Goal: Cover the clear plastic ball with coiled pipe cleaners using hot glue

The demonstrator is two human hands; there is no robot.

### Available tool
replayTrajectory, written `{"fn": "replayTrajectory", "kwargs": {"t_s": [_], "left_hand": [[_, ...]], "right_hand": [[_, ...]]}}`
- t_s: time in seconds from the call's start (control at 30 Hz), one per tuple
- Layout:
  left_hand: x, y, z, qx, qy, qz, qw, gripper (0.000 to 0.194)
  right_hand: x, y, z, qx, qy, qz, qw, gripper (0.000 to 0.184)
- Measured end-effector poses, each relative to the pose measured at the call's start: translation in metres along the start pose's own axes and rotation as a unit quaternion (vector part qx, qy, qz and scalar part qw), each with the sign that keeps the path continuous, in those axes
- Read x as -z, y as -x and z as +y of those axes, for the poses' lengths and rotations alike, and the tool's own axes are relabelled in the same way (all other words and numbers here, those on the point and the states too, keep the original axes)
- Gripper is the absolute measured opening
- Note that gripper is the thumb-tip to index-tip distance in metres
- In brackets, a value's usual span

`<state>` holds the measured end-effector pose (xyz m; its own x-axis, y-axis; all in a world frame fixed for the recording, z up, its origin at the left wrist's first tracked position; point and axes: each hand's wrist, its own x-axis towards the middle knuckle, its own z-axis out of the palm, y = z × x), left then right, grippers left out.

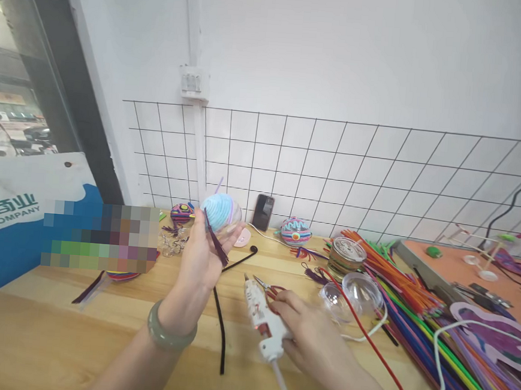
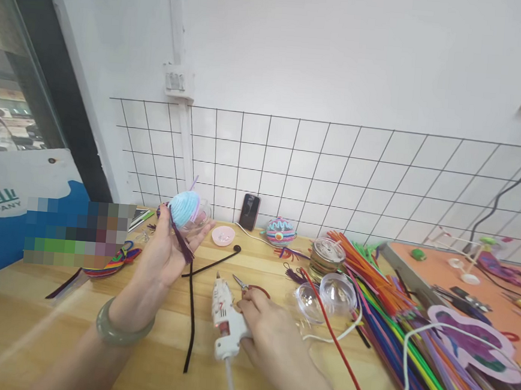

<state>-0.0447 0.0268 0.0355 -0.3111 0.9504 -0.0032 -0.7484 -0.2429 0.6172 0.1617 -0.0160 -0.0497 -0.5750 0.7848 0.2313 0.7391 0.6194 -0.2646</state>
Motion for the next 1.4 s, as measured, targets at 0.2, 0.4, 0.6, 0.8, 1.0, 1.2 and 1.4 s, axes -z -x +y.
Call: {"fn": "replayTrajectory", "kwargs": {"t_s": [0.2, 0.4, 0.6, 0.8, 1.0, 1.2, 1.4], "left_hand": [[-0.006, 0.014, -0.011, 0.073, -0.006, -0.049, 0.996, 0.05], [-0.01, 0.03, -0.029, 0.146, -0.022, -0.071, 0.987, 0.046], [-0.013, 0.053, -0.048, 0.242, -0.087, -0.146, 0.955, 0.047], [-0.014, 0.064, -0.058, 0.273, -0.116, -0.165, 0.941, 0.036], [-0.015, 0.064, -0.06, 0.261, -0.119, -0.162, 0.944, 0.032], [-0.015, 0.067, -0.06, 0.265, -0.131, -0.153, 0.943, 0.036], [-0.015, 0.068, -0.061, 0.265, -0.133, -0.146, 0.944, 0.033]], "right_hand": [[-0.026, 0.001, -0.002, -0.005, -0.019, -0.082, 0.996, 0.039], [0.012, 0.01, -0.004, 0.0, -0.08, -0.025, 0.997, 0.026], [0.055, 0.014, -0.008, 0.025, -0.168, 0.3, 0.939, 0.003], [0.058, 0.018, -0.009, -0.002, -0.218, 0.31, 0.925, 0.005], [0.058, 0.015, -0.005, -0.008, -0.224, 0.31, 0.924, 0.007], [0.056, 0.015, -0.003, 0.011, -0.2, 0.312, 0.929, 0.006], [0.054, 0.015, -0.006, 0.024, -0.177, 0.325, 0.929, 0.005]]}}
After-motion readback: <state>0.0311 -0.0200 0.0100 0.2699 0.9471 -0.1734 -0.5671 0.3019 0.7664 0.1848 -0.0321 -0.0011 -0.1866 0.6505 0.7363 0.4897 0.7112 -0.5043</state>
